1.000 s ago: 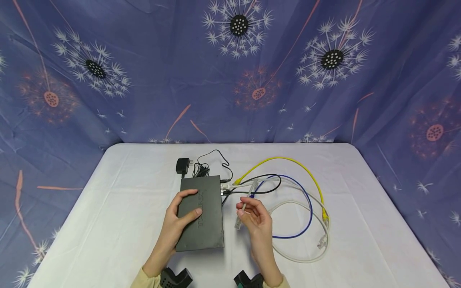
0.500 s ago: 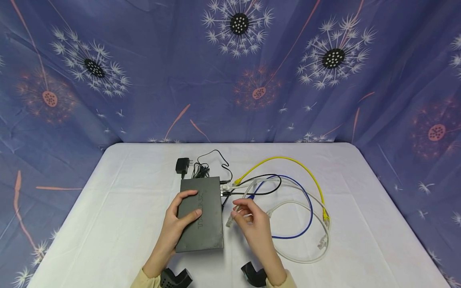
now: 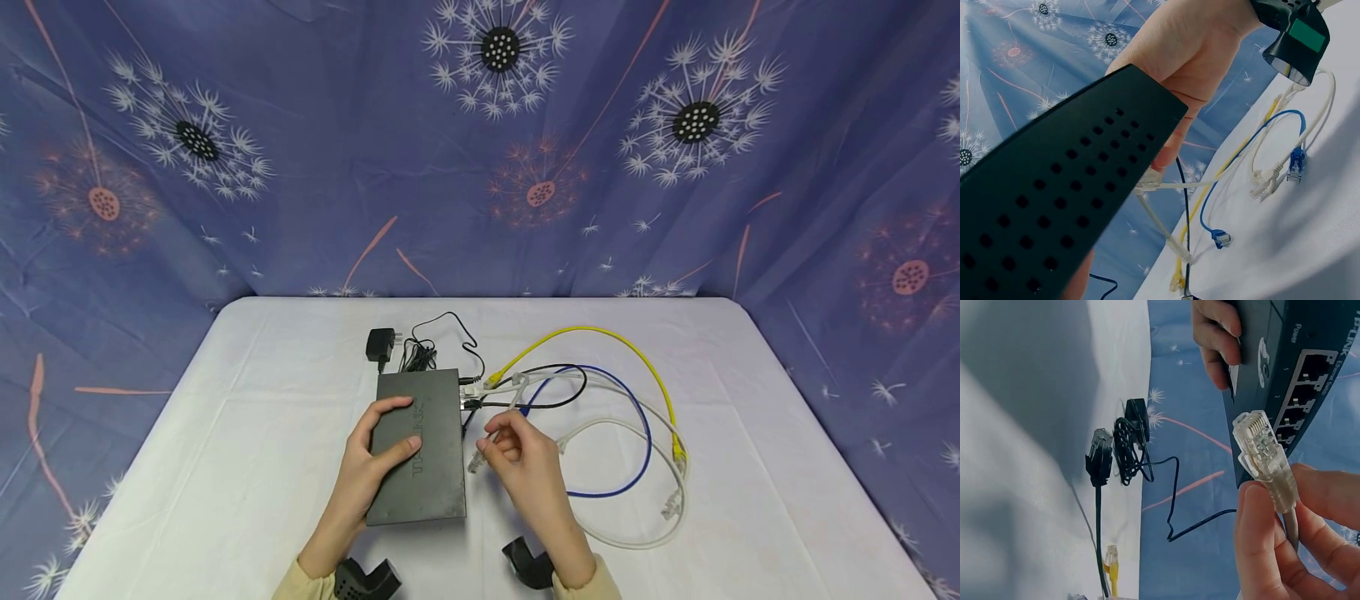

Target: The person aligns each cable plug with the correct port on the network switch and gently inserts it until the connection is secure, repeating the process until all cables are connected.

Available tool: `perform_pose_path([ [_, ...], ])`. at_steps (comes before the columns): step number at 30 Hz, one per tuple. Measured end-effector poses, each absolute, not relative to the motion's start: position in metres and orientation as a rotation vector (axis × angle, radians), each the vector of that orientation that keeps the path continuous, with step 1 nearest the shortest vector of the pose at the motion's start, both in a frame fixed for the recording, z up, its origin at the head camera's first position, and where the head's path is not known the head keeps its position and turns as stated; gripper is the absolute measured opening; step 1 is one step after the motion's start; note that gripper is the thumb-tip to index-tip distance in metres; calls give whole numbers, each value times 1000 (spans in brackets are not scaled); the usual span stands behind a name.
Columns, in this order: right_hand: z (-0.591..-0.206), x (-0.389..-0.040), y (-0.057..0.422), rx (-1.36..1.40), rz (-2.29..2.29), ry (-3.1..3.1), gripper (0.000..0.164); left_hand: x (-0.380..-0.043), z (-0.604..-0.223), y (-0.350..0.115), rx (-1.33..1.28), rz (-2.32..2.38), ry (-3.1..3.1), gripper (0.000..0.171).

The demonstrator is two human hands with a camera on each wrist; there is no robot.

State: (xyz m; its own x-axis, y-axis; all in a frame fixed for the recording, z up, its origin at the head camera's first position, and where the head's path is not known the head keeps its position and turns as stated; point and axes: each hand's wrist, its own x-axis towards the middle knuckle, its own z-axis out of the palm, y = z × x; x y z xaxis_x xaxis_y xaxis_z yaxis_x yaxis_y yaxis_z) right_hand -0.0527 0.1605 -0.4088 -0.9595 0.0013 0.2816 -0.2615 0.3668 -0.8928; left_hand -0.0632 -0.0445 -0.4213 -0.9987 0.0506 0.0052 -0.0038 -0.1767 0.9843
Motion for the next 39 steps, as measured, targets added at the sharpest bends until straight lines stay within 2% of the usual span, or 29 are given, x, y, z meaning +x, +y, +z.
perform_pose_path([
  [12, -404, -51, 163, 276, 1866, -2219, 14, -63, -420, -46, 47, 2380, 1994, 47],
  [19, -400, -51, 166, 356, 2047, -1968, 21, -62, -420, -46, 55, 2380, 2003, 47],
  [39, -410, -51, 148, 358, 2032, -1631, 18, -59, -413, -45, 65, 2363, 1977, 47],
])
